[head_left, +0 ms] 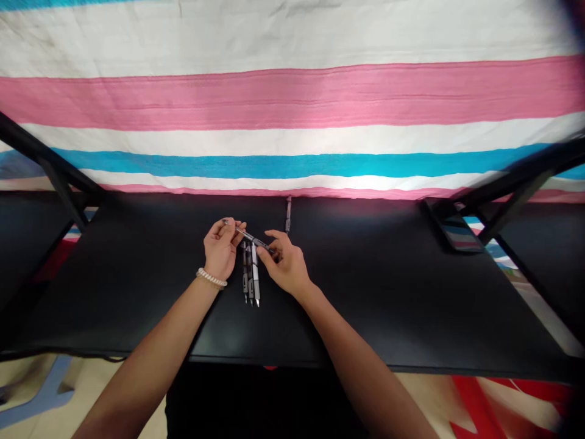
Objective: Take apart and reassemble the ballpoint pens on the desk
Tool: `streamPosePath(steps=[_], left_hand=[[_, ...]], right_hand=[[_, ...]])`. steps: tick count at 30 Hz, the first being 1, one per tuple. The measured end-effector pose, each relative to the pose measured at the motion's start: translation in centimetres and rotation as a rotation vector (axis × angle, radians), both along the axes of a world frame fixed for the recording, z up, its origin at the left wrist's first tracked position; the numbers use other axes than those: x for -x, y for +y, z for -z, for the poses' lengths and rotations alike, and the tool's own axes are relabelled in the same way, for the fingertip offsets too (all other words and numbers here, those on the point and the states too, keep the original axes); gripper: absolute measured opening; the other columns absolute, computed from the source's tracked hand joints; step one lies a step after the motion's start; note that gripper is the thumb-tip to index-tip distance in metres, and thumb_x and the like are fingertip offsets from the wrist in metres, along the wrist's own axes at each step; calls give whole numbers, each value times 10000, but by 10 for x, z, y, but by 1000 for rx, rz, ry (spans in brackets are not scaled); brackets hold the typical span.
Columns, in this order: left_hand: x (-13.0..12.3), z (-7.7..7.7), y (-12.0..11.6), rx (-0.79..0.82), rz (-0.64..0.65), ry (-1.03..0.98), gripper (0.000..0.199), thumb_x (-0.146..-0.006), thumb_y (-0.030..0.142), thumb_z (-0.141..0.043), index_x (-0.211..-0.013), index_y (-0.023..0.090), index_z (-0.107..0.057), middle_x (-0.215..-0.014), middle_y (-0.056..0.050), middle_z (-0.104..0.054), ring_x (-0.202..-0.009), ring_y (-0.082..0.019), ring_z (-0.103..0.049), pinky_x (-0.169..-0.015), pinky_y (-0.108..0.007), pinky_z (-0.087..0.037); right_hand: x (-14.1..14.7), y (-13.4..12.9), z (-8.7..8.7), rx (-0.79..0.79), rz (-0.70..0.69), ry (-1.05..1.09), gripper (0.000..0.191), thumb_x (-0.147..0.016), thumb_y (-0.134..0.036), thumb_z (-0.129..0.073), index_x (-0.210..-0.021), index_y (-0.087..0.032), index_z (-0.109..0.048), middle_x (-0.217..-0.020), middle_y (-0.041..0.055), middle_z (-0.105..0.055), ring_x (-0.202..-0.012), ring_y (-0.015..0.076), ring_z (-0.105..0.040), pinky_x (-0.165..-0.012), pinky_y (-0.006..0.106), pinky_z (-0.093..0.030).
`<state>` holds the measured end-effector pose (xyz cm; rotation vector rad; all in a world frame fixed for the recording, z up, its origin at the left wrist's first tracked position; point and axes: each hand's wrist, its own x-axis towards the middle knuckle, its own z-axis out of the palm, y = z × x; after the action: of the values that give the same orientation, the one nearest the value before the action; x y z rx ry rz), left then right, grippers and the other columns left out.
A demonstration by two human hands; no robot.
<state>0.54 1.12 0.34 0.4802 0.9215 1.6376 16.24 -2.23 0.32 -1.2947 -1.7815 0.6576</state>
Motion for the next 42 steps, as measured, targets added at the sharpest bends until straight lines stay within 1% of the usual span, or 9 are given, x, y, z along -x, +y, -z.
streamPosePath(steps=[4,8,12,16,19,23,30,36,42], left_hand=[[0,0,0,-8,0,1,297,-646,290,-875,-821,166,-670,-806,-15,-713,-804,-147,-717,-796,-281,-562],[-1,-2,-1,-9,-7,-15,310,-625,294,-886,-808,163,-671,-804,-21,-712,-801,-152,-716,-786,-284,-565],[0,-4,-2,-4,38,-33,298,-644,292,-875,-808,163,-662,-797,-19,-706,-797,-148,-711,-797,-288,-563],[1,-5,-4,-24,123,-58,265,-689,284,-849,-798,167,-638,-795,-8,-684,-821,-146,-704,-812,-275,-551],[3,-11,-6,-2,260,-157,245,-802,383,-746,-796,171,-622,-727,-2,-631,-785,-157,-686,-809,-311,-548],[7,-22,-9,-14,429,-362,490,-908,605,-469,-672,181,-537,-611,-4,-488,-634,-159,-579,-762,-371,-538],[8,-29,-11,-28,476,-452,385,-965,338,-342,-646,180,-488,-596,15,-357,-574,-128,-450,-711,-324,-490],[7,-28,-12,-23,478,-490,398,-959,394,-338,-665,184,-504,-601,7,-361,-581,-143,-436,-705,-333,-490],[6,-28,-12,-5,469,-472,398,-972,364,-330,-646,186,-470,-605,6,-365,-591,-142,-453,-741,-334,-494]], right_hand=[[0,1,2,-20,6,-64,286,-967,-356,-466,-911,-179,-683,-628,9,-638,-492,112,-541,-537,233,-412],[1,0,5,-56,8,-12,288,-919,-353,-545,-1124,-185,-659,-837,45,-710,-585,125,-597,-588,237,-453],[0,0,2,15,-39,-16,288,-955,-345,-486,-877,-177,-706,-626,4,-609,-525,117,-525,-543,237,-385],[-2,0,-1,128,-55,70,350,-956,-385,-476,-770,-167,-676,-536,-31,-474,-479,101,-435,-501,231,-318],[1,-1,1,113,-34,24,371,-966,-400,-455,-781,-168,-678,-517,-36,-456,-459,98,-411,-500,235,-296],[8,-3,4,47,-66,-52,363,-985,-380,-425,-820,-176,-676,-560,-23,-500,-476,98,-427,-519,231,-304],[8,-4,7,34,-124,-66,363,-996,-371,-411,-797,-178,-645,-556,-32,-464,-474,95,-407,-520,226,-304],[7,-2,7,38,-129,-74,361,-1002,-381,-398,-825,-181,-641,-563,-27,-479,-472,101,-414,-521,231,-313],[7,-2,9,25,-116,-99,331,-1004,-362,-400,-912,-175,-657,-580,-16,-544,-481,113,-482,-525,235,-335]])
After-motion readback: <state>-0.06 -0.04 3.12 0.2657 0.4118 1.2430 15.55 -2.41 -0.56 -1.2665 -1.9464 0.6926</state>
